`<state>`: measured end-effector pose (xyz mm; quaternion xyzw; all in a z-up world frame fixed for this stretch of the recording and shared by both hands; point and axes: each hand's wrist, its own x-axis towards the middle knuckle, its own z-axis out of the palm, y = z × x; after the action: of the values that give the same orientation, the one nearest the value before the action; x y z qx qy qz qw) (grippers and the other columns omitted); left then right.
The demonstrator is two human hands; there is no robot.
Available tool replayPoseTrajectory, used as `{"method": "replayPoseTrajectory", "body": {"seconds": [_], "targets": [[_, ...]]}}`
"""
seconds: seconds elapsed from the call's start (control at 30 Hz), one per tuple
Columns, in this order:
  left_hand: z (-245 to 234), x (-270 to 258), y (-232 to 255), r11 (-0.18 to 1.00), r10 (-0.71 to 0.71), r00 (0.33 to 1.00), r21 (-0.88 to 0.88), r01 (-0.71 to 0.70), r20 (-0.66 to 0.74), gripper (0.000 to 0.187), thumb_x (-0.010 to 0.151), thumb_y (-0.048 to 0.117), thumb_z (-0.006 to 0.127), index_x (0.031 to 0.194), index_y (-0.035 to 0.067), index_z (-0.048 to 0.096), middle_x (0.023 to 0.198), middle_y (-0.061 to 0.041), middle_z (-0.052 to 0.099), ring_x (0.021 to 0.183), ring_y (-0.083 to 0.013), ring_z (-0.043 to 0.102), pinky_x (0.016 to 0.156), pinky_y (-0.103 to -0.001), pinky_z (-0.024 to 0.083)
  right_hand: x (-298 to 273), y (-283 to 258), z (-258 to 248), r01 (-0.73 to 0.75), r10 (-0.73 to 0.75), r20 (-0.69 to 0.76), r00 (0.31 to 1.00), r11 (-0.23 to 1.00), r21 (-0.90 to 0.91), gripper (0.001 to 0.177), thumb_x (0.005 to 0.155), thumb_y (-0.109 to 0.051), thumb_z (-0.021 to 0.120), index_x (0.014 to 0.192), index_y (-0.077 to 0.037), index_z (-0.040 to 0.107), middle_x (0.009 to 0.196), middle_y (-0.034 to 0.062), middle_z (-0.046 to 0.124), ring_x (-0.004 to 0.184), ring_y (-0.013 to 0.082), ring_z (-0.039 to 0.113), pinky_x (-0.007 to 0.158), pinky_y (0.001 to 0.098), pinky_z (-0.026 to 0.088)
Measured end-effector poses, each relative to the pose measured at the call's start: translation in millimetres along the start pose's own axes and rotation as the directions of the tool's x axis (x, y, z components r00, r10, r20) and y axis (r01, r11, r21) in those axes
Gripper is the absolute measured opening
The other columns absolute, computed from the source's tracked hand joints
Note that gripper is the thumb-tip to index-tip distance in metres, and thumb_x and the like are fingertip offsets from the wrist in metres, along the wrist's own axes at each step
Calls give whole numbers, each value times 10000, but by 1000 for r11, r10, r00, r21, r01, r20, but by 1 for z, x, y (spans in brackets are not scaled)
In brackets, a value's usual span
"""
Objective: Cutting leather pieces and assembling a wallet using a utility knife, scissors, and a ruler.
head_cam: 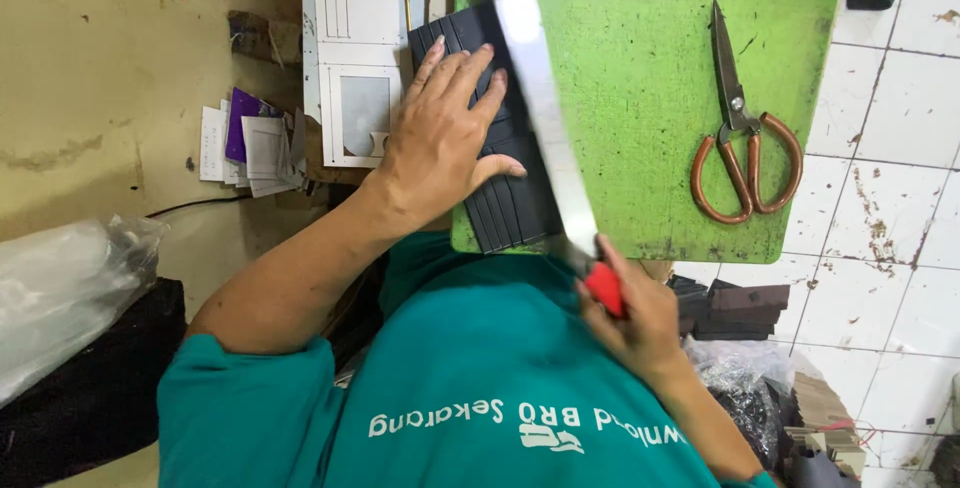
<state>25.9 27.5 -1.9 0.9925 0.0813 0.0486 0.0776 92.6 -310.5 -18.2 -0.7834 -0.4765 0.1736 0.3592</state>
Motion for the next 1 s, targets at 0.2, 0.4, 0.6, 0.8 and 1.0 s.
{"method": "replayPoseTrajectory", "body": {"seconds": [0.2,0.4,0.6,0.8,1.0], "targets": [[-12,2,5,996,-49,999,-70,49,4,1157,681,791,850,1319,-106,495,1369,-227,497,1331,-372,508,1258,-488,300,17,-2,20,179,-177,31,984,971,-156,647,1006,-268,683,1534,17,440,837,100,672,632,200,589,601,364,467],[-11,3,4,994,-60,998,-97,59,-8,1266,613,765,918,1407,-104,450,1436,-237,470,1375,-400,495,1249,-468,338,23,-7,22,201,-199,33,979,961,-188,658,990,-305,708,1515,12,469,1058,159,758,762,226,717,718,365,556],[-7,3,1,998,-33,999,-50,33,12,1271,647,798,866,1477,-82,478,1536,-261,470,1420,-377,484,1255,-466,316,26,-10,25,203,-203,18,979,966,-160,623,992,-292,692,1484,34,493,1135,187,756,789,242,733,730,364,567],[-6,2,1,998,-30,998,-49,32,52,1250,701,803,826,1501,-85,458,1553,-284,452,1434,-398,465,1260,-477,301,28,-12,22,204,-207,2,978,963,-175,604,1020,-337,652,1485,21,509,1023,142,758,692,213,685,655,341,528],[-10,2,1,998,-22,999,-54,24,42,1231,712,784,843,1496,-88,467,1535,-293,468,1422,-412,473,1254,-492,315,29,-12,21,229,-231,4,973,959,-167,600,1035,-346,630,1473,45,508,1070,181,760,720,230,698,695,339,540]]}}
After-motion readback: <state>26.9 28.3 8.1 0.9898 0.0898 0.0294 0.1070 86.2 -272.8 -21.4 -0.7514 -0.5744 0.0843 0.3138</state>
